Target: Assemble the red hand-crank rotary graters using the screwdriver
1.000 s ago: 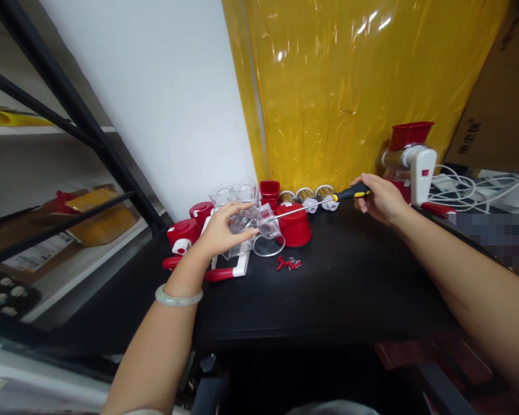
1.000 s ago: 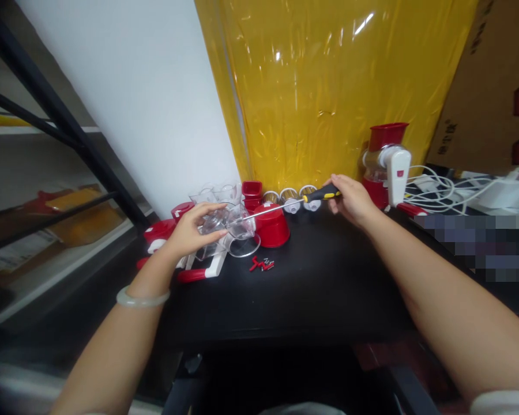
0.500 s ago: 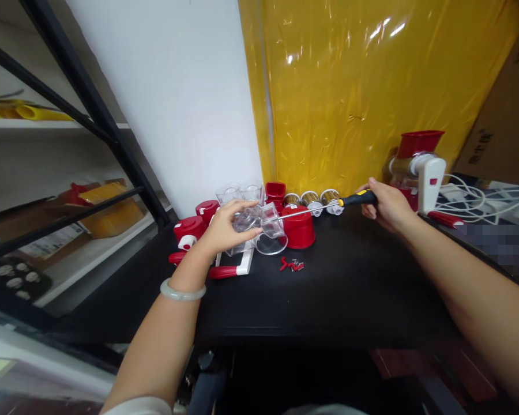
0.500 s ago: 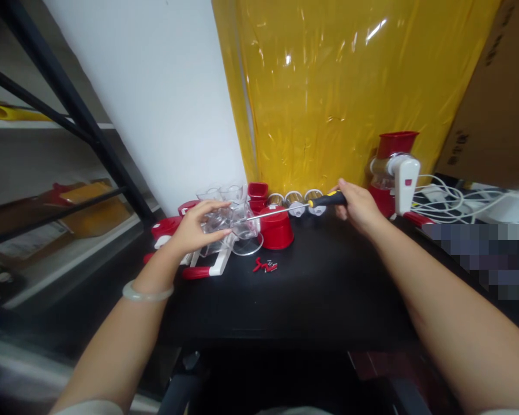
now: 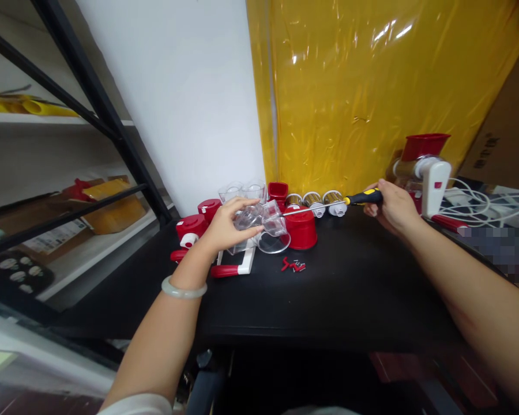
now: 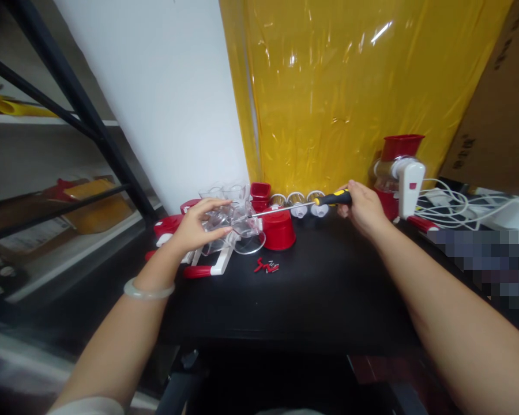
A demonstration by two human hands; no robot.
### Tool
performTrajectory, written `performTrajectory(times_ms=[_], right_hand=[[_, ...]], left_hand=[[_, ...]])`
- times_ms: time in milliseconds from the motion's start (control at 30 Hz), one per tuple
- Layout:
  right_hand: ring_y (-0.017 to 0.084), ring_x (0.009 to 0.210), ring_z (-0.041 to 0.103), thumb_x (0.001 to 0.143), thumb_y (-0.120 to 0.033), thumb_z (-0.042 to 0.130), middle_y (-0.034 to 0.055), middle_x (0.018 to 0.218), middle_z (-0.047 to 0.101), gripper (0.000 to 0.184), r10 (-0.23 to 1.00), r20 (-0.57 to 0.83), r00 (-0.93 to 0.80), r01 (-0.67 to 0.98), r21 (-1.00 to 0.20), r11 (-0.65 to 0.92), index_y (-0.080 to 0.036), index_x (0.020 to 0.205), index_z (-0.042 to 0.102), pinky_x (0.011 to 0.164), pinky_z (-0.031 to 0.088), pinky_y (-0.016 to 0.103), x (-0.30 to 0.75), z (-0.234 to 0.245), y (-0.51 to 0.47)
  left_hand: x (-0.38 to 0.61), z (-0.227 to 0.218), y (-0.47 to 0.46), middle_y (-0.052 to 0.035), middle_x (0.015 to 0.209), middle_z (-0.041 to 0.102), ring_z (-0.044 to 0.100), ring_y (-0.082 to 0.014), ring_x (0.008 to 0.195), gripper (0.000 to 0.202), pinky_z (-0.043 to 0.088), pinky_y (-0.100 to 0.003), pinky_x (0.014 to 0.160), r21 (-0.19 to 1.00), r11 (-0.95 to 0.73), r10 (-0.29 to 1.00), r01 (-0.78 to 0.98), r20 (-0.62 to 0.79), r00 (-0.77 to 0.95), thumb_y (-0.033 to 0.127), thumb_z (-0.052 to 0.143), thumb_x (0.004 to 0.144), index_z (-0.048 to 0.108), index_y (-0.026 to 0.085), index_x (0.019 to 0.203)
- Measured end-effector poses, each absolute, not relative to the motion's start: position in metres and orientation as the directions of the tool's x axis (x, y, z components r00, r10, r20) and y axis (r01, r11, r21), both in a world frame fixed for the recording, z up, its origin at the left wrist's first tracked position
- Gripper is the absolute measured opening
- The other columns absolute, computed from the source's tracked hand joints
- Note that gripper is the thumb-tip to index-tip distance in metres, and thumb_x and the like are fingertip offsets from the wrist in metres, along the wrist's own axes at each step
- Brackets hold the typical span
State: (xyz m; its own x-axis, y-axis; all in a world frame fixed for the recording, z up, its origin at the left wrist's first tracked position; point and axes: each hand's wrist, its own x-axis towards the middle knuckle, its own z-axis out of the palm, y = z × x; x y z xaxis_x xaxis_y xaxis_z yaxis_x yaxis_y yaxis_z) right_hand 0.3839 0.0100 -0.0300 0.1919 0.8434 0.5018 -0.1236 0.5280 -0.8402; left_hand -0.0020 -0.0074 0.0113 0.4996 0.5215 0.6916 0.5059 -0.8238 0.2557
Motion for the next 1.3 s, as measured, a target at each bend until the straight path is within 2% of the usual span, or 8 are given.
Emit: performTrajectory(times_ms=[333,500,700,867,1100,1300], right_hand=[[0.011,0.036,0.042,0.083,-0.023,0.053,-0.0017,0.045,0.046,0.015,0.800,0.524,0.291,-0.158,-0.799,0.581,-0.020,0.070,0.059,0.036,0.035,0.025,0.391,-0.027,0.012],[0.011,0.036,0.042,0.081,-0.022,0.052,-0.0023,0.045,0.045,0.013,0.794,0.537,0.285,-0.153,-0.792,0.590,-0.020,0.070,0.058,0.037,0.035,0.025,0.392,-0.026,0.012],[0.010,0.034,0.039,0.082,-0.026,0.052,-0.0032,0.043,0.042,0.013,0.799,0.515,0.311,-0.144,-0.805,0.575,-0.020,0.070,0.055,0.037,0.034,0.024,0.393,-0.024,0.011],[0.010,0.033,0.039,0.082,-0.023,0.050,-0.0026,0.039,0.041,0.015,0.795,0.526,0.302,-0.149,-0.797,0.585,-0.020,0.068,0.056,0.037,0.033,0.024,0.391,-0.023,0.009],[0.010,0.032,0.037,0.082,-0.019,0.046,-0.0027,0.037,0.040,0.017,0.801,0.506,0.320,-0.151,-0.808,0.570,-0.021,0.067,0.055,0.036,0.033,0.024,0.389,-0.023,0.010],[0.010,0.031,0.037,0.081,-0.022,0.051,-0.0032,0.038,0.040,0.015,0.797,0.511,0.321,-0.160,-0.801,0.578,-0.021,0.066,0.054,0.036,0.032,0.024,0.389,-0.024,0.010]], left_hand=[[-0.002,0.013,-0.010,-0.0093,0.116,0.065,0.063,-0.0235,0.103,0.050,0.056,-0.042,0.085,0.254,-0.813,0.530,0.525,0.695,0.485,0.038,0.076,0.075,0.062,0.025,0.121],[-0.002,0.013,-0.010,-0.0091,0.115,0.064,0.063,-0.0230,0.102,0.050,0.054,-0.043,0.088,0.235,-0.816,0.523,0.528,0.688,0.503,0.038,0.075,0.075,0.061,0.024,0.121],[-0.004,0.012,-0.009,-0.0078,0.109,0.064,0.062,-0.0241,0.101,0.053,0.051,-0.045,0.091,0.141,-0.831,0.485,0.538,0.656,0.578,0.040,0.076,0.072,0.061,0.024,0.121],[0.000,0.015,-0.016,-0.0078,0.116,0.062,0.061,-0.0248,0.106,0.055,0.052,-0.043,0.092,0.115,-0.812,0.515,0.572,0.601,0.611,0.040,0.073,0.076,0.057,0.026,0.126],[0.006,0.009,-0.019,-0.0080,0.133,0.057,0.060,-0.0268,0.113,0.057,0.051,-0.043,0.094,0.015,-0.768,0.539,0.640,0.554,0.635,0.042,0.065,0.082,0.050,0.029,0.136],[0.006,0.006,-0.017,-0.0087,0.130,0.059,0.061,-0.0267,0.113,0.055,0.051,-0.044,0.095,0.027,-0.779,0.541,0.627,0.535,0.649,0.040,0.065,0.082,0.053,0.027,0.134]])
